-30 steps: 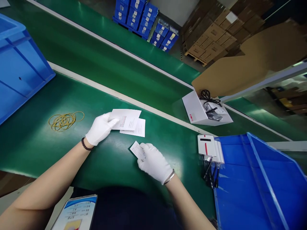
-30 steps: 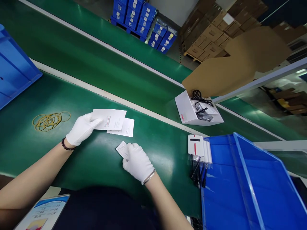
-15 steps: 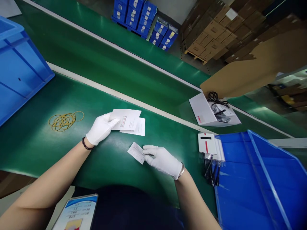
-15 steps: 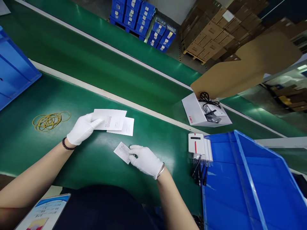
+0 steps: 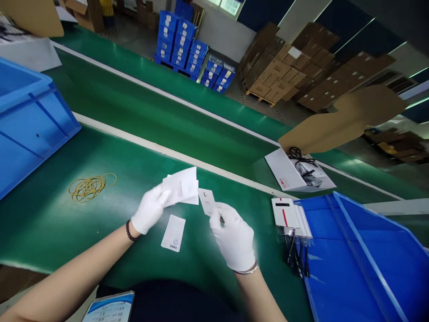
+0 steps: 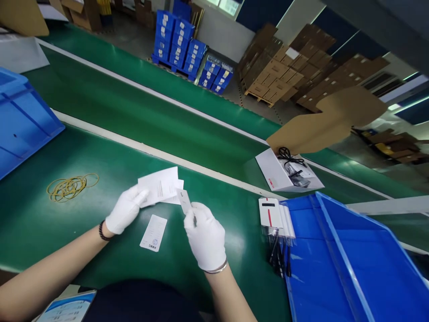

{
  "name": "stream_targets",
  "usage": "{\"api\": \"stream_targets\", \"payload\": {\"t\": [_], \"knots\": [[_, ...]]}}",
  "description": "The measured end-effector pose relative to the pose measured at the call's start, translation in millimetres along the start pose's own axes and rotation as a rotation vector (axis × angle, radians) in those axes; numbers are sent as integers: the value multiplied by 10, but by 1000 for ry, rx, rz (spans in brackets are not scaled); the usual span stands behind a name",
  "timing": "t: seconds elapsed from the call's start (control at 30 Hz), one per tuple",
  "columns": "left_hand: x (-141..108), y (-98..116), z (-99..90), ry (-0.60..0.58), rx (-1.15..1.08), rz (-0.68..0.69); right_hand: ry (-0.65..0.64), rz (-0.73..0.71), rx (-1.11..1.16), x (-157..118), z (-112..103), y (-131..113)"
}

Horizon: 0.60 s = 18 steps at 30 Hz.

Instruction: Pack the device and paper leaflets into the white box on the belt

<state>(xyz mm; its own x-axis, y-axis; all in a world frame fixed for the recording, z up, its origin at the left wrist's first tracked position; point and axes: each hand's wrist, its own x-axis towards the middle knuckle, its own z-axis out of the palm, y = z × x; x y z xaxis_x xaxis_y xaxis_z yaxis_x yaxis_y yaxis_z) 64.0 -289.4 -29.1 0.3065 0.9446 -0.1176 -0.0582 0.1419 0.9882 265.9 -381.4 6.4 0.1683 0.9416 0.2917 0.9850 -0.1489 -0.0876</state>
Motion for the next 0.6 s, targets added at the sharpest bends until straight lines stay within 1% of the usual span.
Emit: {"api": "stream_targets", "payload": {"t": [0.03, 0.07, 0.1, 0.13, 0.2, 0.27, 0.37, 0.43, 0.5, 0.53, 0.57, 0.6], "knots": [[-41, -32, 67, -60, -91, -36, 21, -20, 17, 29, 8, -81], [-78, -64, 125, -119, -174, -68, 8, -50, 38, 60, 23, -178], [-110, -93, 173, -159, -235, -80, -32, -95, 62, 91, 45, -282], [-135, -116, 209, -172, -266, -68, -88, -144, 88, 120, 68, -387], [-161, -145, 245, -138, -270, -2, -200, -220, 131, 168, 110, -571], [-158, -156, 249, -109, -303, 55, -271, -251, 159, 195, 134, -691], [-122, -149, 227, -139, -388, 51, -291, -285, 231, 192, 138, -743], [-98, -124, 202, -103, -302, 32, -282, -350, 344, 182, 136, -698], [-81, -82, 170, -56, -157, 20, -267, -384, 454, 210, 147, -549], [-74, -60, 150, -40, -86, 24, -242, -361, 475, 249, 158, -411], [-65, -40, 127, -35, -31, 29, -205, -300, 460, 301, 166, -221], [-55, -26, 103, -20, 25, 35, -162, -204, 405, 360, 165, 25]]}}
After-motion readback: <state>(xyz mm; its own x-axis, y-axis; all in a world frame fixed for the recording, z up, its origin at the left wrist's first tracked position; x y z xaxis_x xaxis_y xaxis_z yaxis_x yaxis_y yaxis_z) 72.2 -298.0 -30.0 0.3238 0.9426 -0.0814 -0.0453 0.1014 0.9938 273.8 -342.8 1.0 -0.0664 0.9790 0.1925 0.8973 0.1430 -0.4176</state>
